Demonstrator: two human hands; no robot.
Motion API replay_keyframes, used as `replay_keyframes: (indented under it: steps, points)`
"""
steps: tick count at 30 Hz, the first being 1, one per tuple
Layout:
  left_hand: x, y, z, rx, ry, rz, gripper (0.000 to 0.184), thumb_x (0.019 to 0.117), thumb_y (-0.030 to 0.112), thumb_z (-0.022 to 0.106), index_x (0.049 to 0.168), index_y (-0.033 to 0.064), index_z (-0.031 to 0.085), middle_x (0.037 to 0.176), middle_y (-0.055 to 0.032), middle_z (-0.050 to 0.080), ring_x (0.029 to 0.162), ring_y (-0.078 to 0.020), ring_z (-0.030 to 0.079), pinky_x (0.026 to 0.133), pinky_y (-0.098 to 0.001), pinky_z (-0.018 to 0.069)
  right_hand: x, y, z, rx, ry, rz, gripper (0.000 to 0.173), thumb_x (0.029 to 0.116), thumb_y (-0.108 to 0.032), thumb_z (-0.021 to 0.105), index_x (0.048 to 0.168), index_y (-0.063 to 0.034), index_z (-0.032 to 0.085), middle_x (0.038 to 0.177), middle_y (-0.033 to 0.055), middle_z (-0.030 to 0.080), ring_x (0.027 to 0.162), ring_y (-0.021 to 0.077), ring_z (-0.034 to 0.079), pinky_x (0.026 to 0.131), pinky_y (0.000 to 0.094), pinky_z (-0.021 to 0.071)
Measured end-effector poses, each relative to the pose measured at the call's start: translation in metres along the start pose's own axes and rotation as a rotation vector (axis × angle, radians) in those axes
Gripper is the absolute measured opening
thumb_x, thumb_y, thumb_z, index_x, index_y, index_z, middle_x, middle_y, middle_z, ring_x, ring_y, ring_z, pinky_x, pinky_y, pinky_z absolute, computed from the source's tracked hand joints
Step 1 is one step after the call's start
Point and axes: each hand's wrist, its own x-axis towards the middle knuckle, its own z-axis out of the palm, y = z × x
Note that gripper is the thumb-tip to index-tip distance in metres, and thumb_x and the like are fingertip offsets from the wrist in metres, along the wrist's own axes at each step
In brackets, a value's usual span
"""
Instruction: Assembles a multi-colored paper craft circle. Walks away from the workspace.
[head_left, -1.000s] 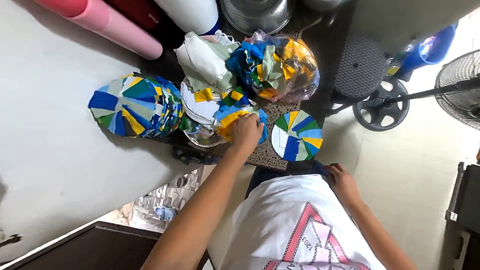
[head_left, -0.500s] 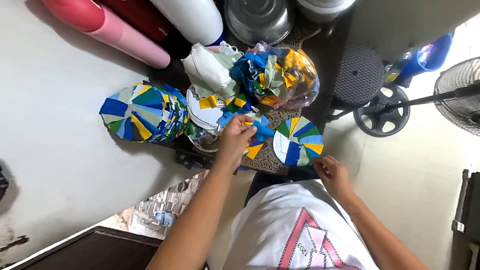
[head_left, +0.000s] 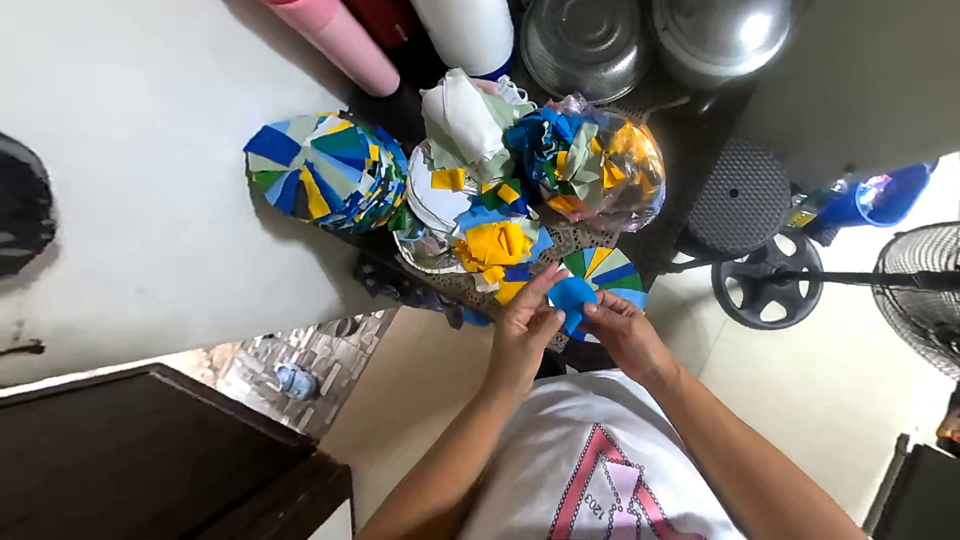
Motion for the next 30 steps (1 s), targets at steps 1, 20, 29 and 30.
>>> replay_keyframes:
  steps: [1,20,29,30]
  points:
    - [-0.005,-0.004,0.000,-0.056,0.005,-0.044,0.057,0.0950,0.001,0.054,0.151,0.0016,0.044,0.139,-0.0109,0.063,0.111,-0.0164,0.067,0.092,-0.0320,0.0569,-0.001,-0.005,-0.004,-0.116,-0.013,0.008,0.011,0.1003,-0.004,0.056,0.096,-0.0041,0.066,0.089,0.0005,0.072,0.084,0.0089,0.070,0.080,0.0283,0.0592]
    - [-0.062,-0.080,0.041,0.108,0.258,-0.388,0.018,0.0937,0.012,0.070,0.101,-0.0034,0.067,0.088,-0.0053,0.066,0.078,-0.0079,0.063,0.076,-0.0271,0.0549,0.034,-0.054,-0.022,-1.545,-0.671,0.337,0.025,0.1021,-0.012,0.060,0.117,0.0055,0.069,0.112,0.0243,0.069,0.108,0.0354,0.066,0.098,0.0521,0.0489]
    - [-0.024,-0.072,0.037,0.406,0.468,-0.521,0.020,0.1007,0.013,0.063,0.111,-0.0024,0.070,0.103,-0.0158,0.071,0.094,-0.0221,0.069,0.089,-0.0405,0.0553,0.078,-0.037,-0.007,-1.694,-0.578,0.215,0.018,0.1026,-0.008,0.060,0.114,0.0002,0.071,0.110,0.0219,0.071,0.106,0.0391,0.068,0.093,0.0597,0.0525]
    - [-0.022,-0.073,0.036,0.409,0.481,-0.529,0.021,0.1008,0.014,0.063,0.111,-0.0020,0.071,0.102,-0.0154,0.072,0.092,-0.0220,0.069,0.089,-0.0406,0.0559,0.080,-0.037,-0.005,-1.716,-0.573,0.213,0.018,0.1024,-0.008,0.060,0.114,-0.0001,0.071,0.109,0.0220,0.071,0.105,0.0396,0.068,0.092,0.0603,0.0527]
